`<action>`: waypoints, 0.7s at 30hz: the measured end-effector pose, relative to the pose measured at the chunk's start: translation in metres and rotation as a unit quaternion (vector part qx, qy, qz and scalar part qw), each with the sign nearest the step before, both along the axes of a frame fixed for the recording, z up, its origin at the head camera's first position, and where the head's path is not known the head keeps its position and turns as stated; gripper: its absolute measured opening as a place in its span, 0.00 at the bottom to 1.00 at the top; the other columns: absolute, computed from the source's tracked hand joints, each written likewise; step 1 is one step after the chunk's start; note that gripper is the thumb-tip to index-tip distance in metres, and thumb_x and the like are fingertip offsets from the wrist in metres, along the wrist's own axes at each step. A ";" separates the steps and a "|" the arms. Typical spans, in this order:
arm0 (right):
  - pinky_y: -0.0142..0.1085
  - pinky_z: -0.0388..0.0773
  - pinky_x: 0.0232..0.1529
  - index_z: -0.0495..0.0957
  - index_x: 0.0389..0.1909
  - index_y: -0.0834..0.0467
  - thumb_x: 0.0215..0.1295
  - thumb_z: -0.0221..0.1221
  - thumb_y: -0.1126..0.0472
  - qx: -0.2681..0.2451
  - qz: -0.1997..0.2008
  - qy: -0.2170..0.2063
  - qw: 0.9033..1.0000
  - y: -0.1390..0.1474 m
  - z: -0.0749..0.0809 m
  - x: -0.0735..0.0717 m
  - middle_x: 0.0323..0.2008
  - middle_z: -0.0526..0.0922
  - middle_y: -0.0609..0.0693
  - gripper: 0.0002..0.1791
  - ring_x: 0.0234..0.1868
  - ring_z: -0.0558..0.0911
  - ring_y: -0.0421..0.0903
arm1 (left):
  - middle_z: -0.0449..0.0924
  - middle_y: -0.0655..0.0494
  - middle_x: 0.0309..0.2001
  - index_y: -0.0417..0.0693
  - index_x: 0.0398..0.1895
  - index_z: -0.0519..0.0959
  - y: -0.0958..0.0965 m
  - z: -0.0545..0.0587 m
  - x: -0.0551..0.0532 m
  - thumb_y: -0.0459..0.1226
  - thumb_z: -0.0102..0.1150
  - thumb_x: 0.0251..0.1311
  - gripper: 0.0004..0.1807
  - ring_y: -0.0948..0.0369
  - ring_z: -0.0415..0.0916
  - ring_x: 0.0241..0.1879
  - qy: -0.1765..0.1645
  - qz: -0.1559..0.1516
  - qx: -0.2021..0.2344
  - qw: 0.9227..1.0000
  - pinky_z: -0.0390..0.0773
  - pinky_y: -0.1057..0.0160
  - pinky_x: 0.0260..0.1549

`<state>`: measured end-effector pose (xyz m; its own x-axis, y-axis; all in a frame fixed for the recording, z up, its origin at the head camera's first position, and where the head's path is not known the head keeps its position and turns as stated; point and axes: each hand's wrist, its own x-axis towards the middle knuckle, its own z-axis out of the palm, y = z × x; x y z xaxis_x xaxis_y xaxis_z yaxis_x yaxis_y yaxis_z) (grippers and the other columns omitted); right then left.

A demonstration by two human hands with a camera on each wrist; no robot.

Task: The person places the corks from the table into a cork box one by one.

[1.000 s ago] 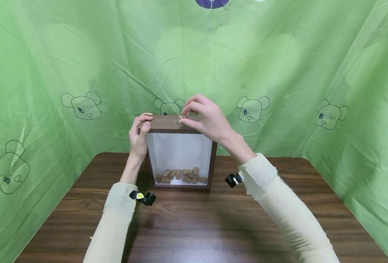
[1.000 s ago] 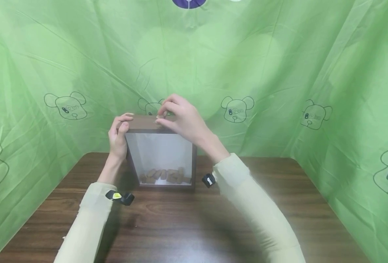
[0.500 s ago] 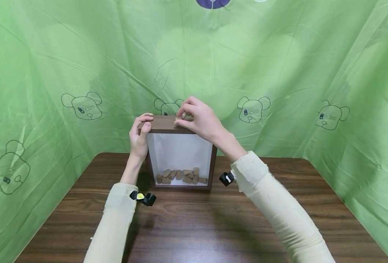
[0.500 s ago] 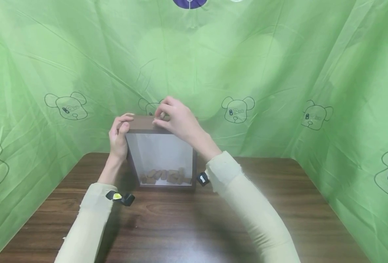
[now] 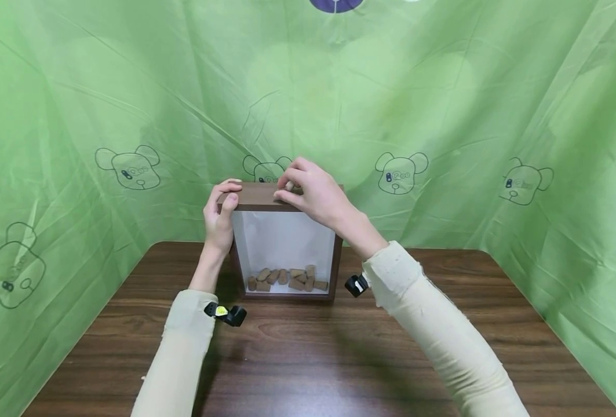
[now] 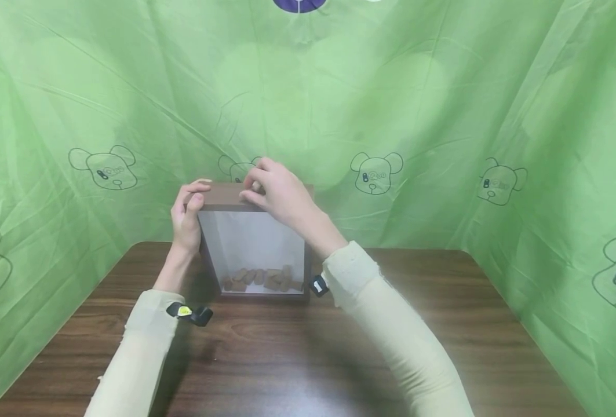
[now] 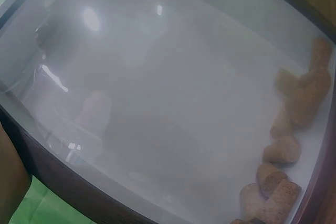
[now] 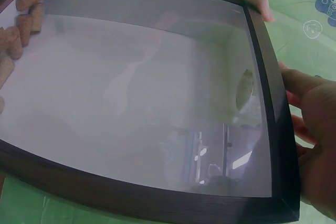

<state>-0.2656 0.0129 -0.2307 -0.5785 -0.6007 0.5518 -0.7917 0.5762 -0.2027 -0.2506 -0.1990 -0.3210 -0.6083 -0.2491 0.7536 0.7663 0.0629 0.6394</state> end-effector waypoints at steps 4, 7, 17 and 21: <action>0.35 0.75 0.48 0.84 0.41 0.51 0.66 0.62 0.48 0.007 -0.006 -0.003 1.000 0.000 -0.001 0.002 0.44 0.77 0.44 0.12 0.44 0.77 0.40 | 0.70 0.27 0.57 0.20 0.48 0.71 -0.001 0.000 0.000 0.36 0.49 0.64 0.22 0.54 0.69 0.61 0.000 0.000 0.001 1.000 0.62 0.63 0.63; 0.35 0.75 0.47 0.85 0.41 0.51 0.68 0.61 0.48 0.004 -0.005 -0.004 1.000 0.000 -0.001 0.003 0.43 0.78 0.45 0.11 0.43 0.76 0.40 | 0.70 0.26 0.57 0.20 0.48 0.71 -0.002 0.001 0.001 0.36 0.49 0.64 0.22 0.54 0.69 0.61 0.001 -0.001 0.001 1.000 0.63 0.63 0.62; 0.38 0.74 0.51 0.85 0.45 0.50 0.71 0.57 0.49 0.005 -0.007 -0.020 1.000 0.001 0.001 0.006 0.47 0.79 0.45 0.13 0.47 0.76 0.43 | 0.69 0.25 0.57 0.19 0.48 0.71 -0.002 0.003 0.003 0.36 0.49 0.64 0.22 0.54 0.69 0.61 0.002 -0.002 0.003 1.000 0.63 0.64 0.62; 0.38 0.73 0.54 0.85 0.46 0.49 0.71 0.57 0.49 -0.001 -0.002 -0.023 1.000 0.002 0.001 0.007 0.47 0.79 0.45 0.13 0.49 0.76 0.43 | 0.70 0.26 0.57 0.19 0.48 0.71 -0.002 0.003 0.003 0.36 0.49 0.64 0.22 0.55 0.69 0.61 0.002 -0.001 0.003 1.000 0.63 0.64 0.62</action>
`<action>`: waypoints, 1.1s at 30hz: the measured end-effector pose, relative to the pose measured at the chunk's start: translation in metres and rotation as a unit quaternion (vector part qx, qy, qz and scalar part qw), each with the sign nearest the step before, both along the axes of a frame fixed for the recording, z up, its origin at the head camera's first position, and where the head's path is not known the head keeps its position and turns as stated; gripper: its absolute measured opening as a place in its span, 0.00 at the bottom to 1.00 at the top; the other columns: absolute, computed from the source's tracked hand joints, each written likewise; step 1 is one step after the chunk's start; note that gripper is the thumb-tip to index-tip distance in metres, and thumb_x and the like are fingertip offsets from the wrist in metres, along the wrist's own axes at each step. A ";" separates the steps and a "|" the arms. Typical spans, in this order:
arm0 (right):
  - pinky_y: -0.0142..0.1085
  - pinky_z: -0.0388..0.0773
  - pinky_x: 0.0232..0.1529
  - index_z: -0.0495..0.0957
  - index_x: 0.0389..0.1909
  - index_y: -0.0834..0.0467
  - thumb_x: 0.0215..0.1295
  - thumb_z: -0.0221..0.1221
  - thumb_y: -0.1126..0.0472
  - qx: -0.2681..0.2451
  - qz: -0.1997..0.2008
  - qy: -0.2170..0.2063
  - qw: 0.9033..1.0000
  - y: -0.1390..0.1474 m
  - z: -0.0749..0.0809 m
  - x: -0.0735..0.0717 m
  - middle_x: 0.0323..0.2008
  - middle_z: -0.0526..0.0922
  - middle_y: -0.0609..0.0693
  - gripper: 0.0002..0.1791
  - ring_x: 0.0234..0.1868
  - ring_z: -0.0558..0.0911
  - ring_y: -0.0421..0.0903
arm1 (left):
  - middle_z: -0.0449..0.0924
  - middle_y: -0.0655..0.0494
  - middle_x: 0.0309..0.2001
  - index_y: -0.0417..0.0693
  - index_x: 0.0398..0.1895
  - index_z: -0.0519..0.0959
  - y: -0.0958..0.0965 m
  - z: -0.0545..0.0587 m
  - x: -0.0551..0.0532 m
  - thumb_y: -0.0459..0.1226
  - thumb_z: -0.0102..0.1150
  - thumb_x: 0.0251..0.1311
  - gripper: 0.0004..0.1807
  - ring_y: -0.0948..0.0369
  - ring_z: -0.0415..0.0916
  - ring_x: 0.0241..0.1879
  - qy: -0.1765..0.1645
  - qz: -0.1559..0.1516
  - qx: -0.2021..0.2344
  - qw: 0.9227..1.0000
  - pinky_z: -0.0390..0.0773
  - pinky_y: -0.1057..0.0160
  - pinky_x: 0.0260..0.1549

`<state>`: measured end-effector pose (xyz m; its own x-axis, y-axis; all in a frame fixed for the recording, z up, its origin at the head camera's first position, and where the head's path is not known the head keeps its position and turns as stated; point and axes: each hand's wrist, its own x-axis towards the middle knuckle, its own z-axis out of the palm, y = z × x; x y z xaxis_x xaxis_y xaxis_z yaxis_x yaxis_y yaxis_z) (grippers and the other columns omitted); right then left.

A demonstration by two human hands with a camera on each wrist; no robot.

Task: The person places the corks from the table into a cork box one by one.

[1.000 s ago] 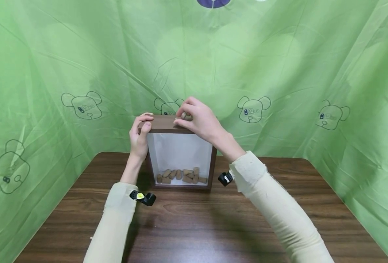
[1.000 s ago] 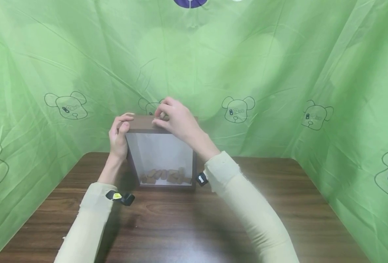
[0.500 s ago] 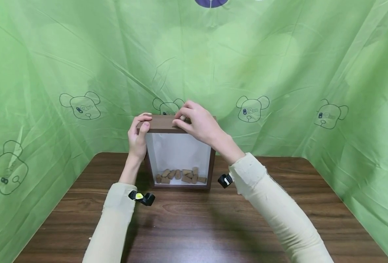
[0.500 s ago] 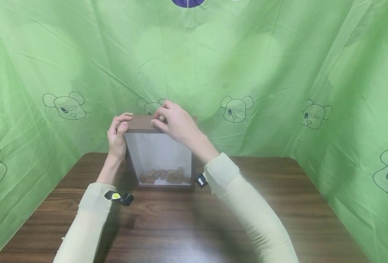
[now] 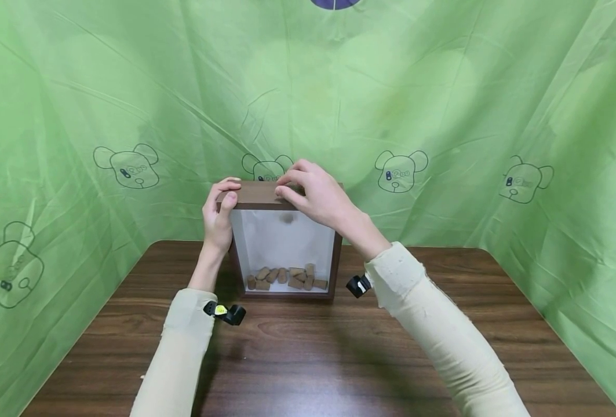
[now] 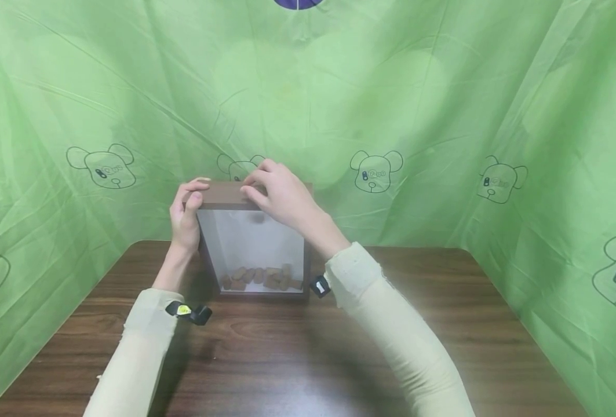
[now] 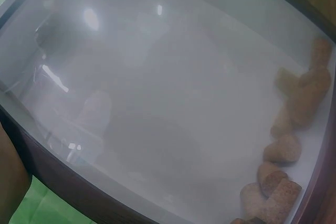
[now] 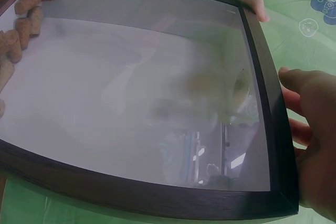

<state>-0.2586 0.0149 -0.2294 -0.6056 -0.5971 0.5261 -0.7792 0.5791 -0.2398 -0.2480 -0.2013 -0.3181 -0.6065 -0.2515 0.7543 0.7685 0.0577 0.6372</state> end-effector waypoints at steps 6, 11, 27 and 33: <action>0.37 0.73 0.53 0.85 0.44 0.49 0.71 0.57 0.50 -0.018 0.011 -0.010 1.000 0.004 0.000 0.000 0.46 0.79 0.45 0.12 0.49 0.77 0.43 | 0.70 0.26 0.57 0.19 0.48 0.71 0.001 -0.001 0.000 0.36 0.49 0.64 0.22 0.55 0.69 0.61 -0.001 0.002 0.001 1.000 0.63 0.64 0.61; 0.37 0.75 0.52 0.85 0.43 0.49 0.70 0.58 0.51 -0.051 0.019 -0.021 0.998 0.013 0.001 0.007 0.44 0.79 0.44 0.10 0.47 0.78 0.43 | 0.70 0.27 0.57 0.19 0.48 0.70 0.003 -0.001 -0.001 0.37 0.50 0.64 0.23 0.55 0.69 0.61 -0.001 -0.002 0.002 1.000 0.62 0.63 0.62; 0.40 0.79 0.47 0.84 0.39 0.52 0.68 0.61 0.56 -0.133 0.030 -0.004 0.991 0.058 -0.014 0.022 0.42 0.80 0.45 0.06 0.43 0.78 0.40 | 0.70 0.28 0.57 0.20 0.49 0.71 0.002 -0.001 -0.004 0.37 0.50 0.64 0.23 0.54 0.69 0.62 -0.004 -0.005 0.000 1.000 0.62 0.62 0.63; 0.42 0.77 0.47 0.84 0.40 0.55 0.68 0.61 0.57 -0.145 0.033 0.016 0.989 0.073 -0.022 0.027 0.41 0.81 0.46 0.07 0.42 0.78 0.44 | 0.70 0.28 0.58 0.20 0.49 0.70 0.003 -0.002 -0.002 0.38 0.50 0.64 0.24 0.56 0.69 0.62 -0.010 -0.004 -0.001 1.000 0.61 0.62 0.64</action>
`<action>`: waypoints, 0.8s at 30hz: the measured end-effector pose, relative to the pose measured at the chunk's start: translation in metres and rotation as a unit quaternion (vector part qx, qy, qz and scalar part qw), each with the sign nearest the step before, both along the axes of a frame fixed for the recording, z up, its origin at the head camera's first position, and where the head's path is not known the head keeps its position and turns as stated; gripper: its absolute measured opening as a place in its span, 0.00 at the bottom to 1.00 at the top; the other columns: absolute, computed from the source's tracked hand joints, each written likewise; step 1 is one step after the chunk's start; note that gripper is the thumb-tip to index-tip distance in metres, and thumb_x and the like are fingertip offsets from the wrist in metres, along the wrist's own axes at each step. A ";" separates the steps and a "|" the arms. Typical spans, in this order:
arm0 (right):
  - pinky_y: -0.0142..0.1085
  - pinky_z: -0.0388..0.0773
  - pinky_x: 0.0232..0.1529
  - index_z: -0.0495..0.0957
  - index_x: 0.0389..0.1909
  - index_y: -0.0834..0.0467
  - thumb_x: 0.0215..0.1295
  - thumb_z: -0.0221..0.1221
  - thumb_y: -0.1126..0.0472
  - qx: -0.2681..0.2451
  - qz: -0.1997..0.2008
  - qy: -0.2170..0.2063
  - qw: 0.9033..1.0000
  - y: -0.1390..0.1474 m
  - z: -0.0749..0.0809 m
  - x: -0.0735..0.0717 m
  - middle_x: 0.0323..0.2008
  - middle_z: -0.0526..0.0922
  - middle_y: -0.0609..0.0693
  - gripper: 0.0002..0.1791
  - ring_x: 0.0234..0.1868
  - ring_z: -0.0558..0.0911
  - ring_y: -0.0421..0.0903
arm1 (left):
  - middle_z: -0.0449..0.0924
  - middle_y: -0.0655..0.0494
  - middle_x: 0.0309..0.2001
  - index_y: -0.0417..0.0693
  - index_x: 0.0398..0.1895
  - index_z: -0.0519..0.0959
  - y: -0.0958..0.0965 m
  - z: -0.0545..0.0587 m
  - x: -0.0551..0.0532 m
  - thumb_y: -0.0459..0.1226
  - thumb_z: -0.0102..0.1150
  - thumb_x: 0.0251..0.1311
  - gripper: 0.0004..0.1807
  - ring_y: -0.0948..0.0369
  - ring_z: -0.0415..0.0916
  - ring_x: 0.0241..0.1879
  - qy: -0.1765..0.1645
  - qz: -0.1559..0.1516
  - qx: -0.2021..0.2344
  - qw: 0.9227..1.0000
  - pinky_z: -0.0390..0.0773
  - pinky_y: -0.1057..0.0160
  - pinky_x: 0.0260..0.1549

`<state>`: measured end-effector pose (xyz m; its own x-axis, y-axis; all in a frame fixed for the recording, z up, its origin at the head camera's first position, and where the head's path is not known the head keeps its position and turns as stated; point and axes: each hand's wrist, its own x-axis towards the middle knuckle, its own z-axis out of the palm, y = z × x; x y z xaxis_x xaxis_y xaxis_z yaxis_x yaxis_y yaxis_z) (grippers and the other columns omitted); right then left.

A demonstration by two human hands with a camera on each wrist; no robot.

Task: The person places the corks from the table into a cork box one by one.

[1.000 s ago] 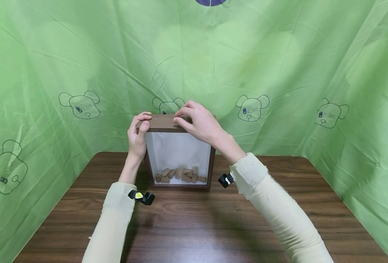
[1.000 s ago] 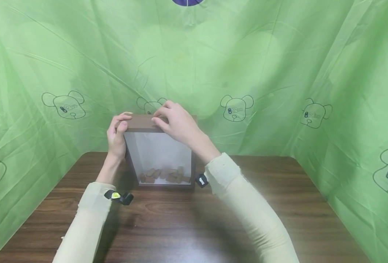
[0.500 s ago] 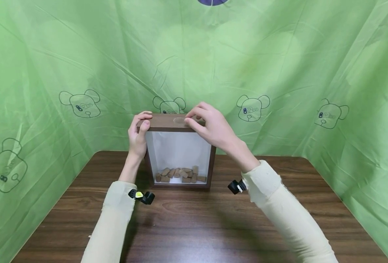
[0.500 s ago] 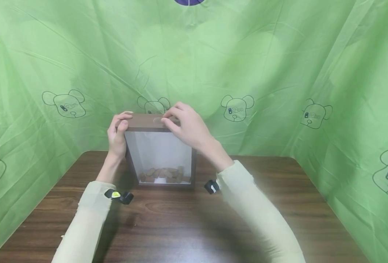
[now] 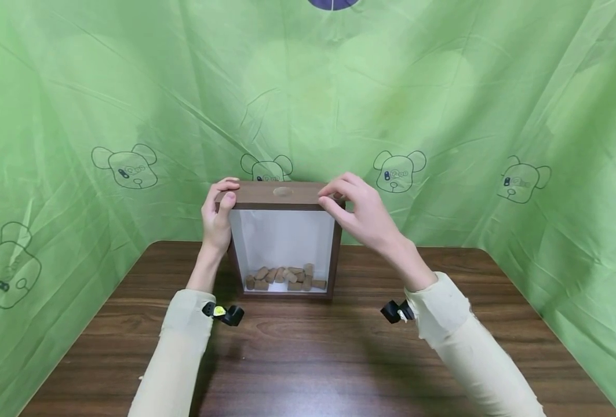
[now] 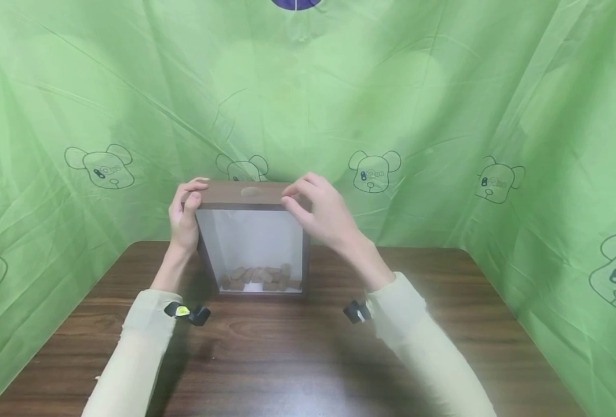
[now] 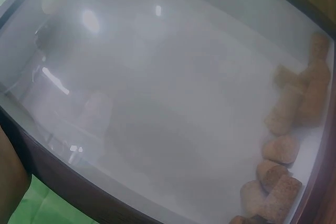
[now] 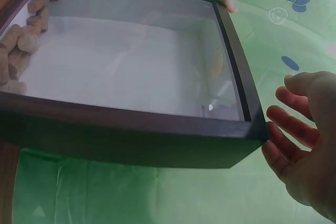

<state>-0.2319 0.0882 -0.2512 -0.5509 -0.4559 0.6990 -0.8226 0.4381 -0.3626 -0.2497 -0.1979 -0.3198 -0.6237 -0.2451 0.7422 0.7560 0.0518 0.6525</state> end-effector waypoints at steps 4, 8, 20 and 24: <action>0.41 0.75 0.48 0.84 0.41 0.56 0.67 0.62 0.59 -0.017 -0.012 0.017 1.000 0.012 -0.008 0.003 0.42 0.82 0.46 0.07 0.44 0.78 0.46 | 0.69 0.27 0.59 0.20 0.50 0.70 0.000 0.000 0.001 0.39 0.50 0.64 0.24 0.55 0.68 0.63 -0.005 -0.002 -0.005 1.000 0.60 0.62 0.65; 0.39 0.75 0.48 0.84 0.43 0.56 0.66 0.63 0.60 -0.024 -0.028 0.025 0.999 0.022 -0.015 0.007 0.43 0.83 0.47 0.07 0.46 0.79 0.44 | 0.70 0.29 0.59 0.22 0.50 0.71 -0.006 -0.006 -0.006 0.39 0.49 0.65 0.23 0.54 0.67 0.63 -0.003 -0.001 -0.010 1.000 0.60 0.62 0.64; 0.40 0.75 0.50 0.83 0.44 0.54 0.65 0.64 0.59 -0.003 -0.060 0.012 0.998 0.047 -0.033 0.013 0.45 0.83 0.46 0.08 0.49 0.78 0.43 | 0.71 0.46 0.67 0.36 0.59 0.74 -0.022 -0.011 -0.009 0.43 0.50 0.67 0.24 0.59 0.64 0.69 -0.053 0.017 -0.060 0.997 0.58 0.62 0.66; 0.44 0.74 0.54 0.83 0.47 0.53 0.66 0.63 0.56 0.020 -0.079 -0.002 0.997 0.056 -0.045 0.014 0.47 0.82 0.47 0.11 0.53 0.78 0.46 | 0.65 0.47 0.72 0.42 0.69 0.68 -0.029 -0.008 0.007 0.45 0.49 0.69 0.28 0.60 0.60 0.71 -0.092 0.022 -0.096 0.991 0.59 0.63 0.65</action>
